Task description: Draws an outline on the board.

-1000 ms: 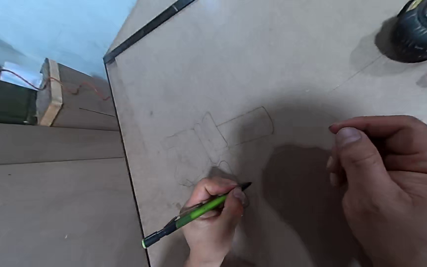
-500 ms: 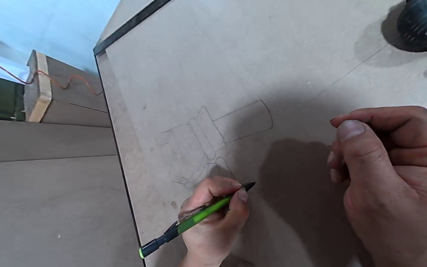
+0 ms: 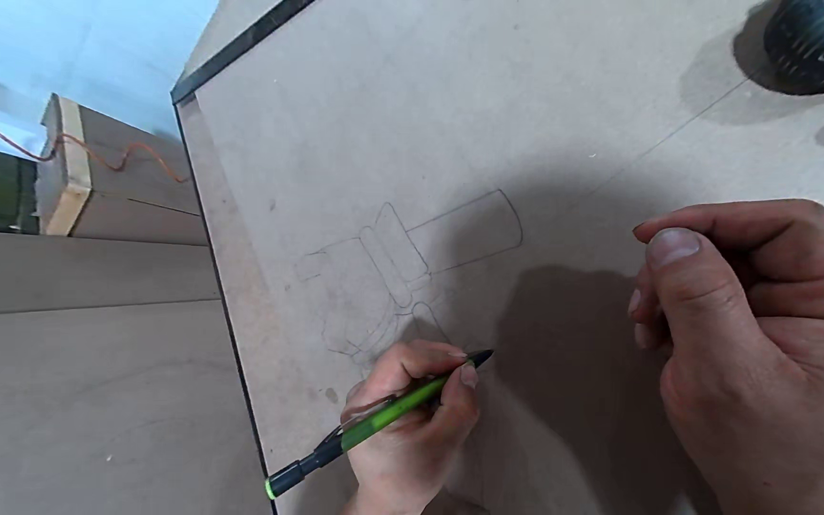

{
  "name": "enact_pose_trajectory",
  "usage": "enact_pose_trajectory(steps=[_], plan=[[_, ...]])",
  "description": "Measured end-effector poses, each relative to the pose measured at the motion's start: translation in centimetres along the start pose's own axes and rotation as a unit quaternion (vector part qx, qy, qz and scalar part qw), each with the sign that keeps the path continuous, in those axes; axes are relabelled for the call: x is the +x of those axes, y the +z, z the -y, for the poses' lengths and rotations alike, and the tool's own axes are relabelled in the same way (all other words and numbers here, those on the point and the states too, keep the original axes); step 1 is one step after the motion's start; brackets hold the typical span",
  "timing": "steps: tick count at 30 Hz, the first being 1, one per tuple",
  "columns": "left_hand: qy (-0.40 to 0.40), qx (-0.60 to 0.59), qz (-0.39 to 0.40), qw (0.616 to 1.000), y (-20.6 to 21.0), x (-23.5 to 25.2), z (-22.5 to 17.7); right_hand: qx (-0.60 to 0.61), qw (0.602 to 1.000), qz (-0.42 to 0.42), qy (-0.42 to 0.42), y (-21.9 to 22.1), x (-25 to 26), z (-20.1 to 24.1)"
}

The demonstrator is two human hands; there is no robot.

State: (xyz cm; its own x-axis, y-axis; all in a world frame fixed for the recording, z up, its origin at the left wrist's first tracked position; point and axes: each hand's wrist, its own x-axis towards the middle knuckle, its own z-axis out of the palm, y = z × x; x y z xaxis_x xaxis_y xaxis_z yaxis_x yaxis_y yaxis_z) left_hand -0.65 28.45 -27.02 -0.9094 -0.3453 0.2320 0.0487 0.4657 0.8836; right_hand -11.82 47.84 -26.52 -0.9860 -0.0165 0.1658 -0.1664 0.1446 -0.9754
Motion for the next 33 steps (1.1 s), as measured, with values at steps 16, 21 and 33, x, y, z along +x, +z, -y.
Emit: enact_pose_trajectory(steps=[16, 21, 33], plan=[[0.002, -0.028, 0.064, 0.998, -0.3, 0.06, -0.08, 0.006, 1.0, 0.002, 0.0, 0.01, -0.04, 0.0], [-0.011, -0.017, 0.041, 0.999, -0.22, 0.13, -0.15, 0.006, 1.0, 0.005, 0.001, -0.01, -0.03, -0.07], [-0.015, -0.023, 0.048, 0.998, -0.24, 0.33, -0.19, 0.009, 1.0, 0.002, 0.002, 0.03, -0.11, -0.2]])
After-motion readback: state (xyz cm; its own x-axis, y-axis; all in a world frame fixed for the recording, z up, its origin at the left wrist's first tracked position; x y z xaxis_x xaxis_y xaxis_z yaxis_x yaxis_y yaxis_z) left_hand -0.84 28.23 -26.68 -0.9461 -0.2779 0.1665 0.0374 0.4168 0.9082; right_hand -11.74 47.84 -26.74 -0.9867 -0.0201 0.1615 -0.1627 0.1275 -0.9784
